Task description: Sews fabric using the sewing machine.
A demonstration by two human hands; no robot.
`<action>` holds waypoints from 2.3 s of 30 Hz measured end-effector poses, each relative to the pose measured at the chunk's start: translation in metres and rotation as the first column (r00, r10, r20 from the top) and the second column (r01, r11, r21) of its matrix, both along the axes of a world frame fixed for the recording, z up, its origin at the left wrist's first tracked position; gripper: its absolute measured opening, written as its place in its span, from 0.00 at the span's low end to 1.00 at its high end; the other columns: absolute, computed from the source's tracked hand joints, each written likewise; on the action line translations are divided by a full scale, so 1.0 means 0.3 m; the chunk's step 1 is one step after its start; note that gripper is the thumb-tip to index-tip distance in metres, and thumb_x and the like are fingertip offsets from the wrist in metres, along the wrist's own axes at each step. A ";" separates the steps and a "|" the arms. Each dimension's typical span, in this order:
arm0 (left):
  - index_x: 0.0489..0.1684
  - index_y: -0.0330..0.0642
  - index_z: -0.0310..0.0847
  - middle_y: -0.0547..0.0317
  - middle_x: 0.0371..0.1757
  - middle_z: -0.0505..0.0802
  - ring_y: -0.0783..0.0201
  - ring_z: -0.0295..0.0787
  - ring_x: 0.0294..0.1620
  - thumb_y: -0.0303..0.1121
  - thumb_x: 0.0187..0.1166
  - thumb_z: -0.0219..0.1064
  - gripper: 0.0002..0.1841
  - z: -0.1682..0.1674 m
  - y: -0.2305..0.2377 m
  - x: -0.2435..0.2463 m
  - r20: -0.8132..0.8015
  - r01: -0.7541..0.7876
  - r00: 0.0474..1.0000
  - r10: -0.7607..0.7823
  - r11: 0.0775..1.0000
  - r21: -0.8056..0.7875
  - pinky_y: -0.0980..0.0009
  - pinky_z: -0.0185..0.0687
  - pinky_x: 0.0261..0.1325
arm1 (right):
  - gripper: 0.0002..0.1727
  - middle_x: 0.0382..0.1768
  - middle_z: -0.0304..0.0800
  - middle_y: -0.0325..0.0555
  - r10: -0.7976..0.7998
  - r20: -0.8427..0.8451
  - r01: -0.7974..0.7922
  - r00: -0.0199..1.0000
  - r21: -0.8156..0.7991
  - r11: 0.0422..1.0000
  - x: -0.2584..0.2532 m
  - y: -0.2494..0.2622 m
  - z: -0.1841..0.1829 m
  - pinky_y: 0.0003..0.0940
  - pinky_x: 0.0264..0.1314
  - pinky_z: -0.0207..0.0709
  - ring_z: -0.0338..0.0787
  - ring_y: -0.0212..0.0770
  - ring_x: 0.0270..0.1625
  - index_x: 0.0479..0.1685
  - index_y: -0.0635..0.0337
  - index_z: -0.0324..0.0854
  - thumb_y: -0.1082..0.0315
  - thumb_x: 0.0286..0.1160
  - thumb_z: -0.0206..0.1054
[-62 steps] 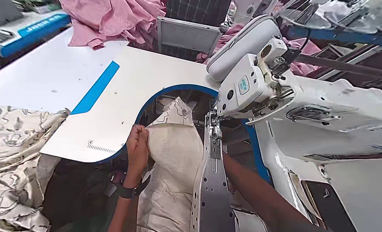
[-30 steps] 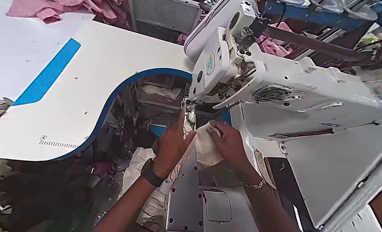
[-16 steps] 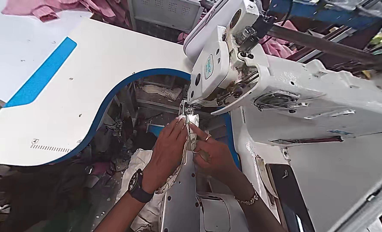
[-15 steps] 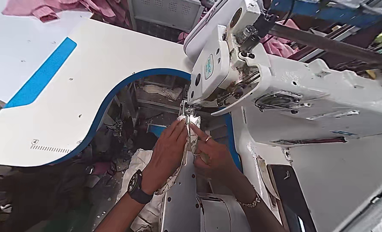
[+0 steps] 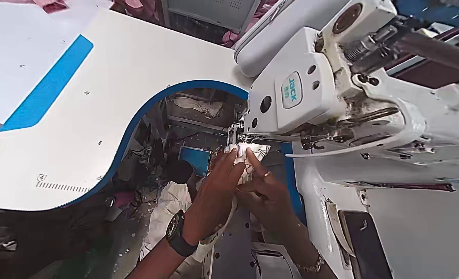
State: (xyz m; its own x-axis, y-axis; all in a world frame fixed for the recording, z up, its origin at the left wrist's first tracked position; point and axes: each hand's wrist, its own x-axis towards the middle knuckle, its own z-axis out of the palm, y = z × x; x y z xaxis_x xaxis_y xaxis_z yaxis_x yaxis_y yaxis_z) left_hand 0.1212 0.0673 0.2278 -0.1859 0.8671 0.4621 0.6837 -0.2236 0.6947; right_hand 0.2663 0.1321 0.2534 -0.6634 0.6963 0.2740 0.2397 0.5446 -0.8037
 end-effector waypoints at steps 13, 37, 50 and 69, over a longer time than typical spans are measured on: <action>0.54 0.34 0.85 0.35 0.73 0.86 0.41 0.85 0.73 0.16 0.77 0.58 0.14 -0.004 0.024 0.015 0.019 -0.063 0.998 0.063 0.998 -0.010 0.59 0.83 0.70 | 0.07 0.80 0.77 0.58 0.005 -0.065 -0.017 0.998 -0.184 0.983 -0.002 0.001 0.006 0.09 0.34 0.76 0.83 0.13 0.35 0.21 0.61 0.86 0.70 0.58 0.77; 0.28 0.38 0.84 0.56 0.18 0.85 0.61 0.84 0.18 0.30 0.79 0.59 0.11 -0.005 -0.261 0.089 0.095 -0.092 0.991 0.092 0.996 -0.015 0.65 0.78 0.21 | 0.14 0.10 0.76 0.46 0.023 0.665 -0.360 0.747 0.375 0.854 0.139 -0.308 0.274 0.41 0.12 0.71 0.83 0.48 0.14 0.21 0.59 0.83 0.62 0.73 0.68; 0.28 0.38 0.83 0.57 0.10 0.81 0.58 0.82 0.10 0.37 0.79 0.63 0.13 0.008 -0.263 0.046 0.170 0.020 0.985 0.002 0.991 -0.130 0.61 0.75 0.13 | 0.14 0.14 0.83 0.54 0.006 0.905 -0.284 0.425 0.127 0.950 0.026 -0.268 0.332 0.56 0.23 0.76 0.89 0.60 0.21 0.30 0.64 0.87 0.62 0.76 0.66; 0.31 0.33 0.82 0.54 0.15 0.82 0.59 0.82 0.15 0.34 0.83 0.60 0.13 -0.055 -0.171 0.023 0.331 0.006 0.944 -0.010 1.000 0.014 0.64 0.77 0.20 | 0.16 0.11 0.72 0.47 0.062 0.736 -0.274 0.674 0.172 0.946 0.017 -0.078 0.191 0.50 0.22 0.69 0.80 0.51 0.17 0.23 0.62 0.80 0.60 0.73 0.62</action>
